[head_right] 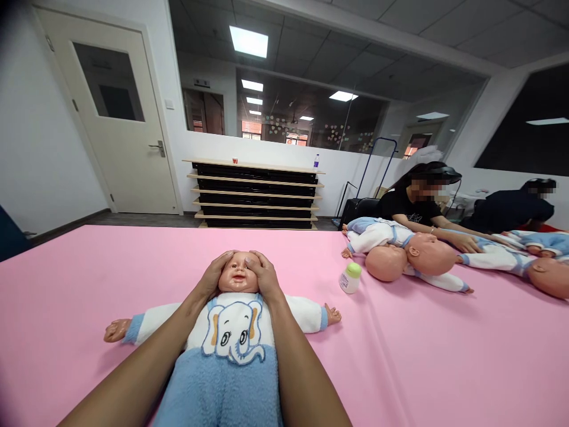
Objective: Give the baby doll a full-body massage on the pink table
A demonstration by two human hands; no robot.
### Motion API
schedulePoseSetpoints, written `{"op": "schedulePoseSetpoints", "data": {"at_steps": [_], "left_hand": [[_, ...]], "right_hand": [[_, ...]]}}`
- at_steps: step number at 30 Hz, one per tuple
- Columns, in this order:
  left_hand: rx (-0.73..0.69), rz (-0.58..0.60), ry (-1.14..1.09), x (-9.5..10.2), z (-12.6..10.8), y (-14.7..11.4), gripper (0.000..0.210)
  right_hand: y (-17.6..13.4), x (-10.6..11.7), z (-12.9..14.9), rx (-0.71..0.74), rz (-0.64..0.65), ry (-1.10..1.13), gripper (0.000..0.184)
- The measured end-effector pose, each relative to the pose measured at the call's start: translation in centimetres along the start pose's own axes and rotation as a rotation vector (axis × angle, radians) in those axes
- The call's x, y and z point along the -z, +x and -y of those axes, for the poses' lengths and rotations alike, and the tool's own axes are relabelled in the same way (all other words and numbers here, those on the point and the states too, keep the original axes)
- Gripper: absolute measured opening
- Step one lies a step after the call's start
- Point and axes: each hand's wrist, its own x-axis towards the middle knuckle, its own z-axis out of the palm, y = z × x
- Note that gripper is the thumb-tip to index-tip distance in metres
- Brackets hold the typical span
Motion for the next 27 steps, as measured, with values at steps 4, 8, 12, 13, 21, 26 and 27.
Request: {"op": "schedulePoseSetpoints", "data": {"at_steps": [4, 8, 12, 13, 21, 26, 27], "left_hand": [[0.013, 0.054, -0.026, 0.0, 0.1, -0.2, 0.039], [0.031, 0.062, -0.050, -0.1, -0.3, -0.5, 0.041], [0.046, 0.091, -0.061, -0.2, -0.5, -0.7, 0.042], [0.051, 0.095, -0.057, -0.2, -0.5, -0.6, 0.043], [0.125, 0.085, 0.007, 0.0, -0.6, -0.5, 0.066], [0.079, 0.060, 0.021, 0.0, -0.5, -0.4, 0.052], [0.071, 0.056, 0.022, 0.0, -0.5, -0.4, 0.051]], "right_hand": [[0.2, -0.1, -0.2, 0.010, -0.025, 0.004, 0.046], [0.5, -0.1, -0.4, 0.037, -0.062, 0.002, 0.041], [0.9, 0.1, -0.8, 0.059, -0.098, -0.008, 0.035], [0.9, 0.1, -0.8, 0.063, -0.104, -0.009, 0.035], [0.3, 0.0, -0.2, 0.055, -0.052, 0.010, 0.041], [-0.2, 0.0, 0.3, 0.012, 0.014, 0.015, 0.048], [-0.2, 0.0, 0.3, 0.002, 0.019, 0.018, 0.048]]}}
